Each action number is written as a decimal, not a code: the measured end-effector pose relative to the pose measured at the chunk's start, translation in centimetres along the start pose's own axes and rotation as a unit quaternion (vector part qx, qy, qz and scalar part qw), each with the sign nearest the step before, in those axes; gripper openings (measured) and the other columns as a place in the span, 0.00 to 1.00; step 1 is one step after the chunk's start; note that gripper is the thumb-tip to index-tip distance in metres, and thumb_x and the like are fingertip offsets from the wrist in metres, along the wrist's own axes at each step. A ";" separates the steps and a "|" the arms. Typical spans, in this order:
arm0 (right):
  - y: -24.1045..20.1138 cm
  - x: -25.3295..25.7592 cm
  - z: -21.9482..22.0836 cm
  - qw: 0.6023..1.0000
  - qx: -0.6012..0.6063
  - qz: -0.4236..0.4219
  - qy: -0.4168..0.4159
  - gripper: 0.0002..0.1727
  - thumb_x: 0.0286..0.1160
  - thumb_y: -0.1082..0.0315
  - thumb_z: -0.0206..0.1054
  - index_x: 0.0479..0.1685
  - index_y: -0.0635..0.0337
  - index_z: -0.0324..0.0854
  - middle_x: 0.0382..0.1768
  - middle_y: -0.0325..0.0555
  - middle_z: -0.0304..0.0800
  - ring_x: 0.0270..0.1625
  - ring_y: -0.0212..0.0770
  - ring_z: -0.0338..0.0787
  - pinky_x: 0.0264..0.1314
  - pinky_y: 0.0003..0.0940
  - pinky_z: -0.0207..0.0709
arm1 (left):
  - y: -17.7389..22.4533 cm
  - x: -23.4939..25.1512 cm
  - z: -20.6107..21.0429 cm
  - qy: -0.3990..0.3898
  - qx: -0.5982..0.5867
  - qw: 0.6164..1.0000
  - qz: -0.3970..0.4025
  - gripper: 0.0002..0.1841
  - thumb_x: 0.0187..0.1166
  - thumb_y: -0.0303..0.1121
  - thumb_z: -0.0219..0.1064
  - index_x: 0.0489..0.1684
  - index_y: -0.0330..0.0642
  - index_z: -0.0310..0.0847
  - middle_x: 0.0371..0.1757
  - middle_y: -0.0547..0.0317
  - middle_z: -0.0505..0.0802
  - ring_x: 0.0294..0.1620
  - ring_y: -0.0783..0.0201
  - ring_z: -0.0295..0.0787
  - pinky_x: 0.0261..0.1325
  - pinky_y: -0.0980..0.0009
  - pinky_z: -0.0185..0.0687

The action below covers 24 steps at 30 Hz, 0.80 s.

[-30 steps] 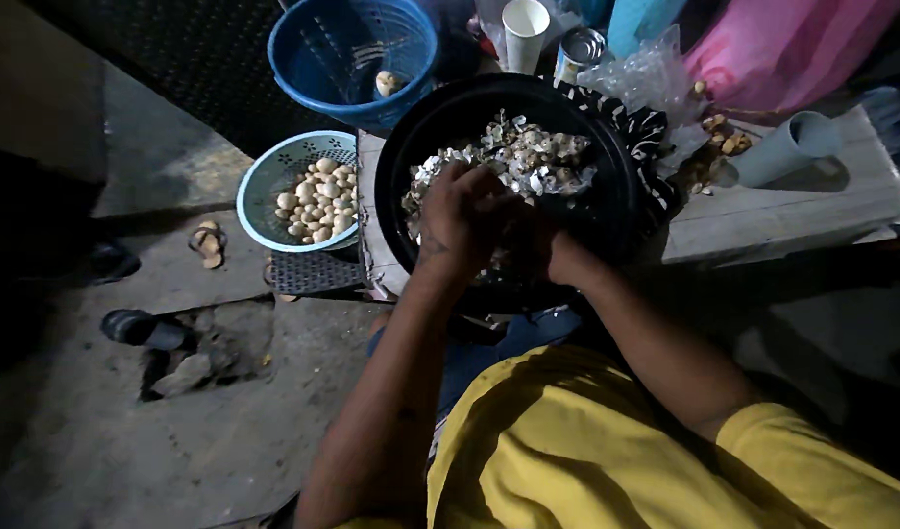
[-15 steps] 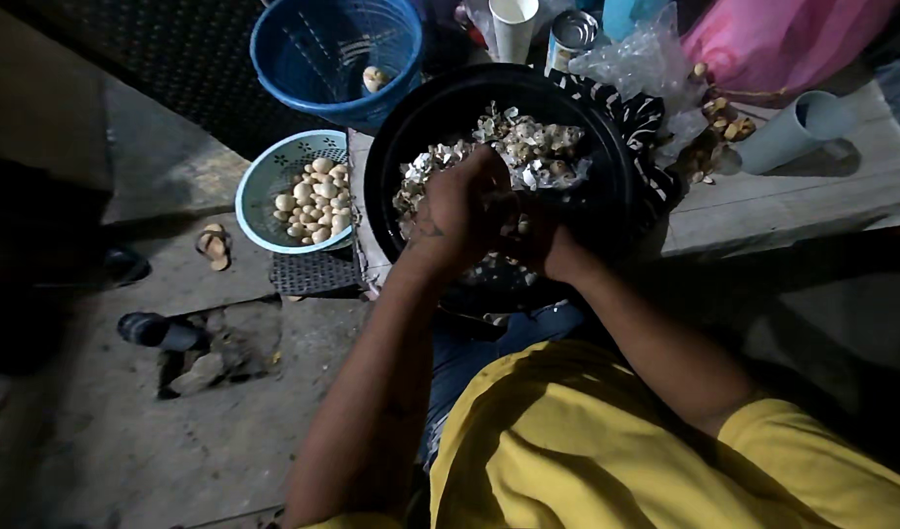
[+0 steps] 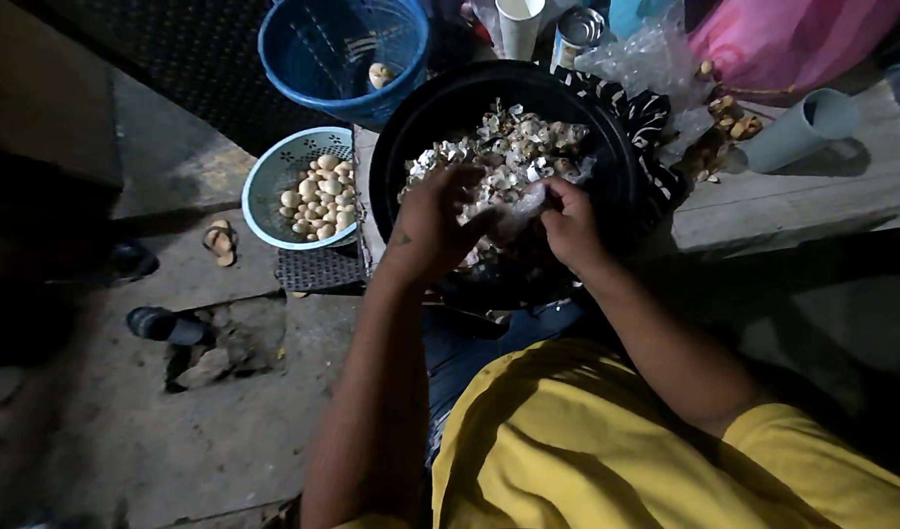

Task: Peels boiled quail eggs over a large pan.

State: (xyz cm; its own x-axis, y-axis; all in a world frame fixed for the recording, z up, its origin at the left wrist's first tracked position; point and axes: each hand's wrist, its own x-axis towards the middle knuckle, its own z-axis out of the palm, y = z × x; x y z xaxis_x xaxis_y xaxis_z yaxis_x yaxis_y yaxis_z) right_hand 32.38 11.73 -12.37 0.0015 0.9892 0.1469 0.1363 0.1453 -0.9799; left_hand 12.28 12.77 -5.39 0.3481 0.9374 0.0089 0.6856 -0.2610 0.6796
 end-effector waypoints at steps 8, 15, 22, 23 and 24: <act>0.3 0.2 0.1 0.998 0.036 0.042 0.016 0.16 0.78 0.80 0.52 0.58 0.66 0.82 0.51 0.48 0.90 0.50 0.33 0.90 0.54 0.33 0.86 | -1.8 -0.9 4.2 0.028 0.101 0.994 0.034 0.07 0.80 0.36 0.70 0.45 0.49 0.95 0.45 0.57 0.96 0.47 0.56 0.94 0.55 0.47 0.87; -0.4 0.0 0.1 0.991 0.046 0.119 0.035 0.18 0.90 0.69 0.49 0.68 0.64 0.79 0.59 0.50 0.88 0.61 0.36 0.88 0.65 0.40 0.84 | -0.7 -0.5 3.9 0.061 0.043 0.997 0.022 0.08 0.81 0.32 0.65 0.46 0.38 0.86 0.52 0.46 0.89 0.52 0.52 0.88 0.55 0.50 0.86; -1.4 -0.3 0.1 0.991 0.018 0.128 0.044 0.17 0.93 0.66 0.49 0.66 0.62 0.80 0.57 0.46 0.88 0.61 0.31 0.87 0.69 0.33 0.81 | 1.7 -1.4 3.3 0.116 0.181 0.976 0.046 0.09 0.84 0.29 0.59 0.52 0.34 0.78 0.45 0.39 0.88 0.48 0.39 0.90 0.47 0.43 0.85; -1.2 -0.3 0.2 0.991 0.020 0.124 0.046 0.17 0.93 0.65 0.48 0.64 0.61 0.80 0.55 0.46 0.89 0.59 0.31 0.89 0.67 0.34 0.83 | 1.5 -1.5 3.5 0.135 0.187 0.972 0.057 0.09 0.83 0.29 0.61 0.52 0.33 0.79 0.44 0.39 0.89 0.48 0.38 0.90 0.47 0.43 0.85; -1.0 -0.3 0.1 0.992 0.026 0.116 0.041 0.18 0.93 0.65 0.48 0.65 0.62 0.80 0.57 0.46 0.89 0.61 0.32 0.87 0.69 0.34 0.81 | 1.3 -1.5 3.8 0.146 0.186 0.970 0.061 0.09 0.82 0.28 0.62 0.52 0.32 0.79 0.44 0.38 0.89 0.48 0.38 0.90 0.48 0.43 0.85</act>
State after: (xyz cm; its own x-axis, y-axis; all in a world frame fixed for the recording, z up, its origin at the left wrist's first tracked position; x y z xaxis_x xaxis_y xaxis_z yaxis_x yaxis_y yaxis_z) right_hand 32.12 11.29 -11.47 0.1086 0.9912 -0.0754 0.0719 -0.0835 -0.9939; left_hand 15.07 10.14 -7.27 0.2826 0.9052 0.3174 0.8523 -0.3887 0.3499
